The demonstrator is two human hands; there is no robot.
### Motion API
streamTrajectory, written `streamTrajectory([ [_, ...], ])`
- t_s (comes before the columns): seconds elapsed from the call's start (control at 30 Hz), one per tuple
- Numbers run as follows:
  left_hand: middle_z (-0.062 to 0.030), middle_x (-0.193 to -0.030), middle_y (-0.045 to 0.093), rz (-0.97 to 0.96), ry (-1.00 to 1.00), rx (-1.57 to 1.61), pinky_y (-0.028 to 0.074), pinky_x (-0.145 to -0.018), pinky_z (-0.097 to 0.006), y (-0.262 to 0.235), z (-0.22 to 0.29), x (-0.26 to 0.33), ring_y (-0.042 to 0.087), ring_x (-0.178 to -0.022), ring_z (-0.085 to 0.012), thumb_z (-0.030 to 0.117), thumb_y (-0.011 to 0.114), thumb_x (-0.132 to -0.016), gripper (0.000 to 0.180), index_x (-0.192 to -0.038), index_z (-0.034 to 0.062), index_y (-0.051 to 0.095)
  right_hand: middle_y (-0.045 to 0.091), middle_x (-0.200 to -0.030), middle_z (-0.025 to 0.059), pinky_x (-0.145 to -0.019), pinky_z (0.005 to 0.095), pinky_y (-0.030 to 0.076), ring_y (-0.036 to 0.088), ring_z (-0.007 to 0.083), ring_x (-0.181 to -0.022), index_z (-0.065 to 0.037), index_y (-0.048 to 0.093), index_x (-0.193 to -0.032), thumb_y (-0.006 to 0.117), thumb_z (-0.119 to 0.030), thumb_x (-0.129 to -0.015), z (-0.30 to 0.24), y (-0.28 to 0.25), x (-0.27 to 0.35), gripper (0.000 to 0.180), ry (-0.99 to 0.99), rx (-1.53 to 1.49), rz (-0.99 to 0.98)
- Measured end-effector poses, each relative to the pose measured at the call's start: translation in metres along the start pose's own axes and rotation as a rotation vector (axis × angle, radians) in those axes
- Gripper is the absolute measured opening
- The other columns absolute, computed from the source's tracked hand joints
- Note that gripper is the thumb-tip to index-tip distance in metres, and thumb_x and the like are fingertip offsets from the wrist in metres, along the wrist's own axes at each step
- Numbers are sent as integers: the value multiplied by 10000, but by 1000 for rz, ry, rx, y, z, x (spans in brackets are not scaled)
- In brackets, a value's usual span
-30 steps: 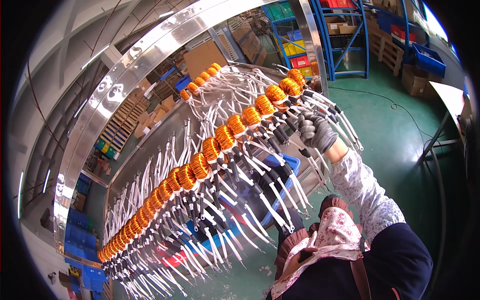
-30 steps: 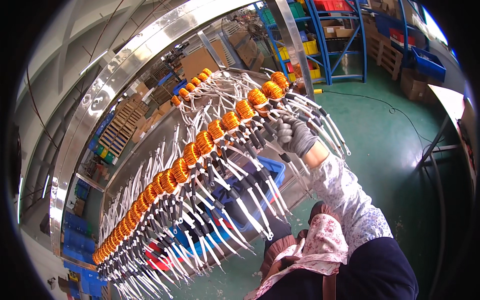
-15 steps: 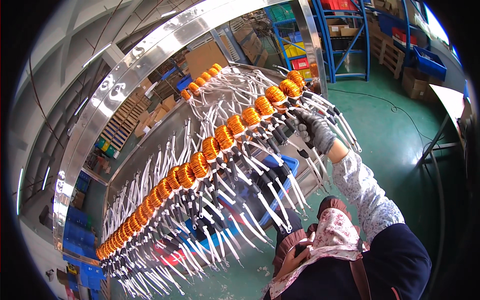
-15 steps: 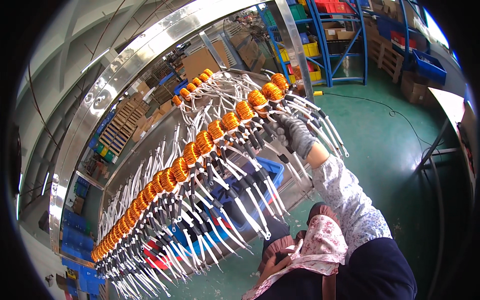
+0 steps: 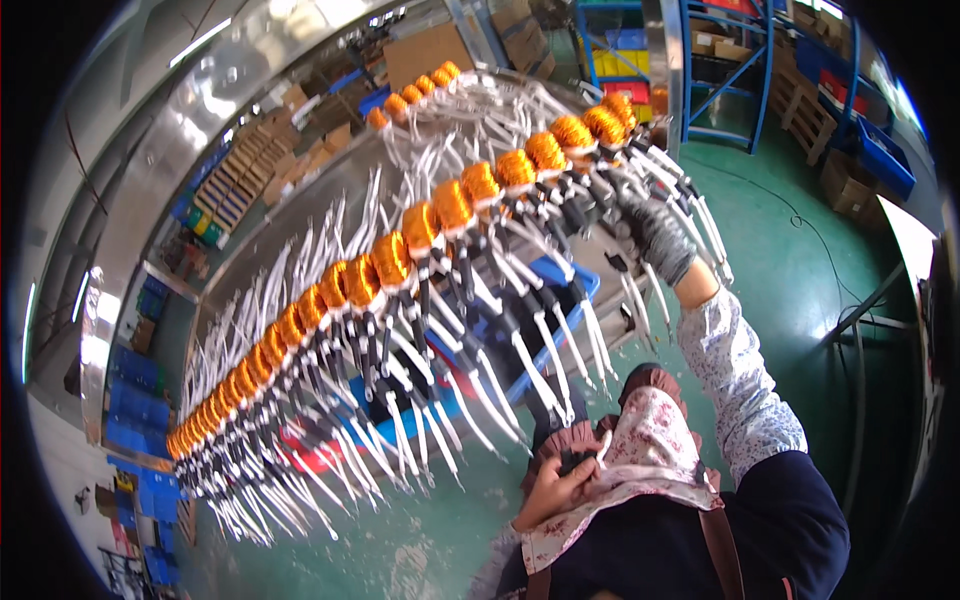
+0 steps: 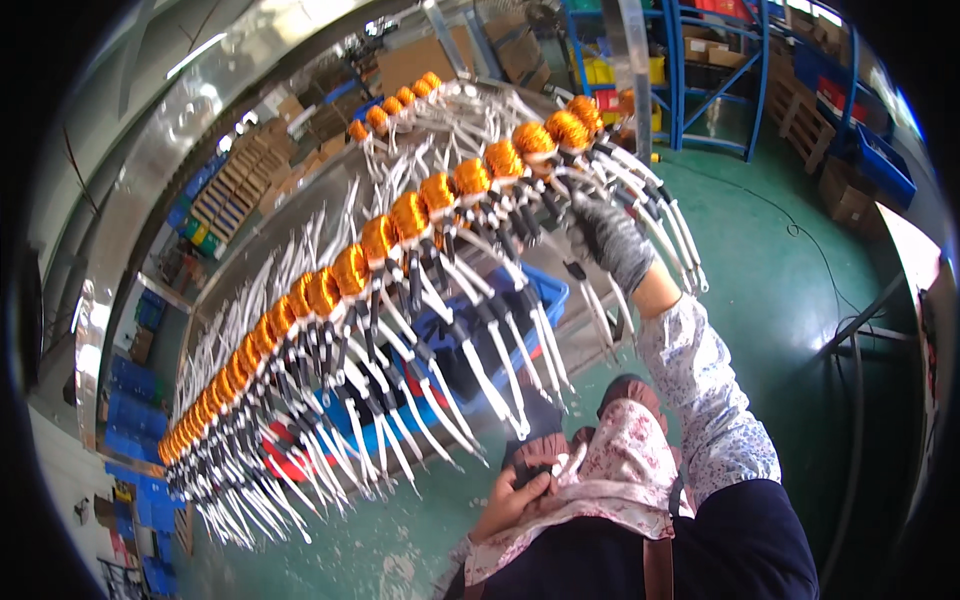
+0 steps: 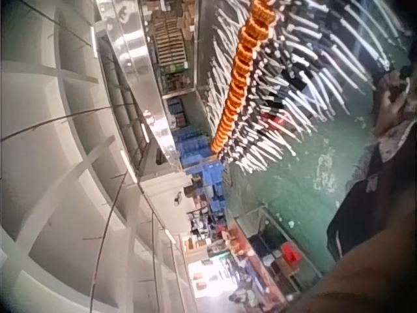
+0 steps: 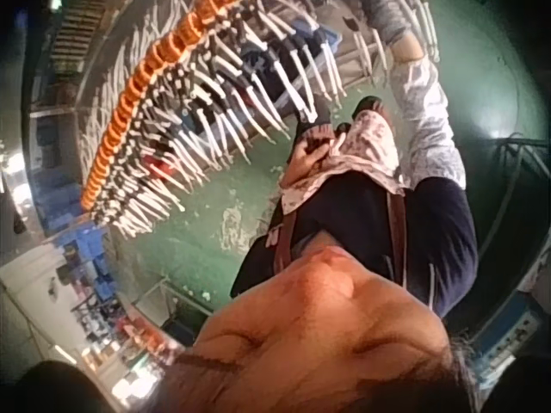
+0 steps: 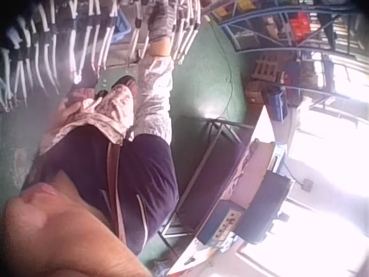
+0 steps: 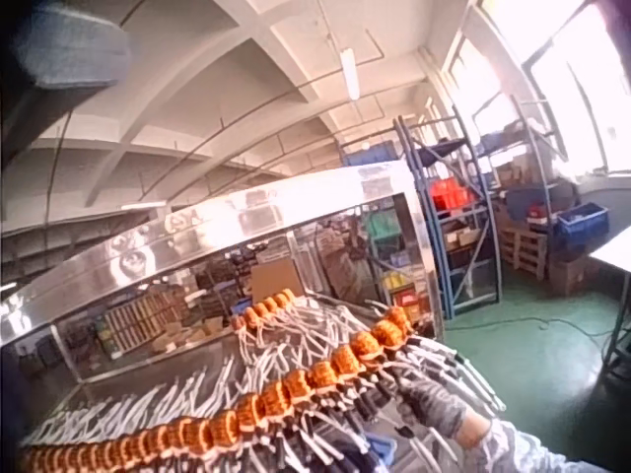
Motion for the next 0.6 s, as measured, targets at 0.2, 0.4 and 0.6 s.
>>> streamTrajectory([
  [0.2, -77, -900, 573, -49, 128, 157, 402, -511, -190, 13, 62, -7, 541, -651, -94, 157, 514, -909, 342, -1223, 36, 452, 401, -503, -53, -307, 207, 213, 325, 67, -343, -155, 467, -709, 470, -305, -908, 7, 4, 17, 249, 86, 27, -70],
  [0.4, -124, -935, 563, -33, 260, 189, 463, -598, -251, 14, 99, -5, 581, -747, -158, 102, 497, -906, 514, -1358, 47, 259, 581, -713, 22, -580, 217, 436, 547, 121, -609, -29, 572, -967, 528, -364, -885, 15, 21, 119, 348, -176, 431, -186],
  [0.6, -124, -990, 569, -37, 376, 120, 484, -655, -254, 19, 116, -25, 577, -787, -150, 89, 533, -889, 649, -1401, 78, 136, 601, -1042, 110, -844, 368, 421, 557, 233, -976, -20, 549, -1111, 592, -354, -849, 44, 87, 202, 426, -575, 974, -519],
])
Point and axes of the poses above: each hand's wrist, its own x-axis away from the middle knuckle, its own y-axis out of the palm, z = x × y, the point moved 10 cm from there along -x, towards the middle knuckle
